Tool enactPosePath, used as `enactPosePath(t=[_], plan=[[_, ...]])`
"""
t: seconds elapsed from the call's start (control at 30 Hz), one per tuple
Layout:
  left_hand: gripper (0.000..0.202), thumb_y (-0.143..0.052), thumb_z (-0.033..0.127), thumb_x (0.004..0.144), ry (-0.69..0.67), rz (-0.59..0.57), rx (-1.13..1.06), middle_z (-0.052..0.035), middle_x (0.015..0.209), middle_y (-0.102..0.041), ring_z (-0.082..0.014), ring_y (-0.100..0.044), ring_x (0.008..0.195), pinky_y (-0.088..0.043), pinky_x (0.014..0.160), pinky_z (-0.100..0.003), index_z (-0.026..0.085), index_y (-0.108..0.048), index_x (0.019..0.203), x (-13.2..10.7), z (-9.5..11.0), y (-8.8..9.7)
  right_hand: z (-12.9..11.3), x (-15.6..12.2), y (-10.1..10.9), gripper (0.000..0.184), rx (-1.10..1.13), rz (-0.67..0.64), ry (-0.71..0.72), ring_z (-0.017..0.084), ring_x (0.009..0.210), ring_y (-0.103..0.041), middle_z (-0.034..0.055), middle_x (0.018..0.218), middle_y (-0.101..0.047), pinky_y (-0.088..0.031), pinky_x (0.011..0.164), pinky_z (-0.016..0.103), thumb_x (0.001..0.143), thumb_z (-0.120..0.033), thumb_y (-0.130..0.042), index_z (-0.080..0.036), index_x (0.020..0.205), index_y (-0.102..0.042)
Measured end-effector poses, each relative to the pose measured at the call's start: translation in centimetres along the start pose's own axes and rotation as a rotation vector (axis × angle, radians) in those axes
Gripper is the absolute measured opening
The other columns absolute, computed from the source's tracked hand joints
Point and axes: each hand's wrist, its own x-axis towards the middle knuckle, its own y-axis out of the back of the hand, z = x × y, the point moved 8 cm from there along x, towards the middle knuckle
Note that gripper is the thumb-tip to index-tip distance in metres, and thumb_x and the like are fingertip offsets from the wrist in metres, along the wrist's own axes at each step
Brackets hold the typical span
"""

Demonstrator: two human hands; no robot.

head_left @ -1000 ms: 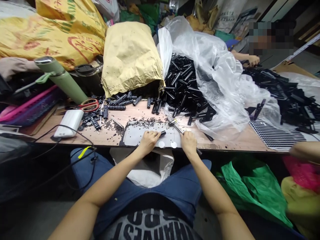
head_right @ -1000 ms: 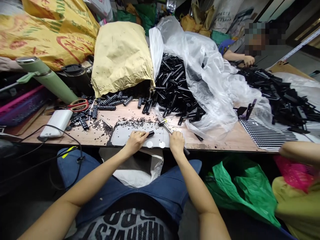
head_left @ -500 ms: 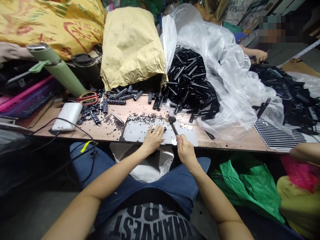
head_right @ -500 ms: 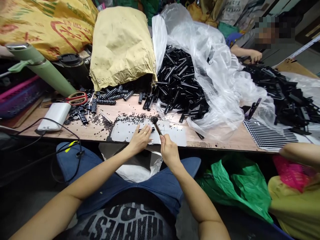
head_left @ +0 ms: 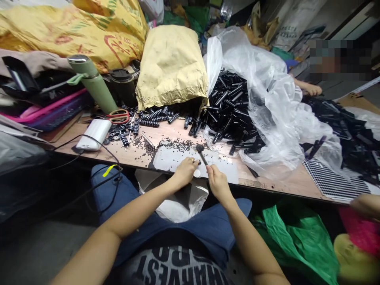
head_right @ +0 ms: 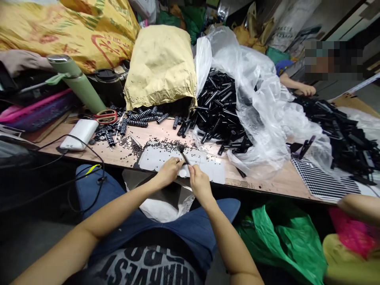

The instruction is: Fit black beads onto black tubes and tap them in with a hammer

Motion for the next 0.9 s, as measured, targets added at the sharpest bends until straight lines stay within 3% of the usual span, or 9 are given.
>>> enactPosePath(t=[0.07,0.13,0.3,0.4,0.5,0.6,0.7,0.8,0.9], plan=[[0.034,-0.041,0.011,0.089,-0.047,-0.081,-0.046,-0.0117,0.097,-0.062,-0.0232,-0.058,0.093,-0.048,0.080,-0.032,0.014,-0.060,0.117,-2.2,0.0,0.9,2.5,0.3,0.6,0.035,-0.064,0.035,-0.065,0.019,0.062,-0.058,0.0028,0.068,-0.061,-0.030,0.058,0.026,0.102,-0.040,-0.026,-0.021,0.086,-0.051],[0.028,-0.046,0.023,0.091,0.005,-0.125,-0.077,-0.0113,0.094,-0.062,-0.0230,-0.058,0.088,-0.048,0.076,-0.032,0.015,-0.062,0.112,-3.5,-2.1,2.3,5.2,0.6,0.5,0.033,-0.172,0.047,-0.136,0.019,0.062,-0.057,0.0035,0.068,-0.061,-0.027,0.057,0.027,0.102,-0.040,-0.029,-0.020,0.088,-0.053],[0.039,-0.034,0.013,0.091,0.531,0.241,0.161,-0.0224,0.118,-0.053,-0.0319,-0.050,0.108,-0.044,0.086,-0.042,0.008,-0.058,0.121,-0.6,-16.4,9.3,9.1,1.5,0.3,0.032,-0.393,0.167,-0.179,0.022,0.075,-0.057,0.0098,0.088,-0.064,-0.030,0.060,0.029,0.100,-0.040,-0.037,-0.018,0.089,-0.057],[0.035,-0.041,0.017,0.089,0.573,0.242,0.223,-0.0222,0.128,-0.048,-0.0368,-0.041,0.120,-0.038,0.092,-0.048,0.013,-0.060,0.118,2.8,-23.0,9.9,8.9,2.5,0.7,0.029,-0.401,0.277,-0.086,0.026,0.089,-0.056,0.0130,0.094,-0.063,-0.038,0.071,0.033,0.097,-0.038,-0.043,-0.015,0.092,-0.059],[0.031,-0.049,0.026,0.088,0.531,0.191,0.261,-0.0209,0.127,-0.048,-0.0378,-0.038,0.122,-0.035,0.095,-0.050,0.016,-0.062,0.114,4.6,-25.9,8.9,7.0,4.5,1.3,0.027,-0.260,0.341,0.055,0.027,0.093,-0.055,0.0136,0.098,-0.063,-0.043,0.080,0.036,0.096,-0.035,-0.043,-0.014,0.100,-0.059],[0.028,-0.051,0.031,0.088,0.474,0.190,0.268,-0.0200,0.123,-0.051,-0.0373,-0.040,0.120,-0.035,0.095,-0.050,0.014,-0.064,0.107,5.0,-25.4,8.1,3.3,8.2,0.8,0.024,-0.128,0.315,0.210,0.027,0.097,-0.054,0.0125,0.102,-0.064,-0.044,0.085,0.038,0.097,-0.030,-0.041,-0.016,0.106,-0.059],[0.028,-0.048,0.032,0.091,0.408,0.282,0.150,-0.0182,0.114,-0.057,-0.0343,-0.045,0.115,-0.037,0.094,-0.048,0.014,-0.061,0.109,4.8,-22.0,8.1,-1.2,13.1,-1.1,0.022,-0.129,0.236,0.288,0.026,0.103,-0.053,0.0122,0.108,-0.063,-0.044,0.088,0.038,0.095,-0.024,-0.043,-0.016,0.108,-0.059],[0.030,-0.043,0.033,0.094,0.354,0.419,-0.162,-0.0143,0.101,-0.062,-0.0283,-0.055,0.099,-0.043,0.085,-0.041,0.015,-0.055,0.115,4.3,-18.0,8.1,-3.3,17.8,-2.7,0.022,-0.184,0.206,0.132,0.029,0.109,-0.050,0.0177,0.112,-0.062,-0.042,0.090,0.041,0.092,-0.024,-0.050,-0.012,0.109,-0.058],[0.028,-0.040,0.040,0.095,0.369,0.468,-0.569,-0.0069,0.083,-0.060,-0.0198,-0.059,0.074,-0.046,0.067,-0.031,0.017,-0.052,0.106,3.4,-15.4,7.0,-3.0,20.1,-3.7,0.020,-0.157,0.155,-0.004,0.031,0.104,-0.055,0.0215,0.105,-0.065,-0.044,0.085,0.041,0.087,-0.010,-0.049,-0.008,0.104,-0.060]])
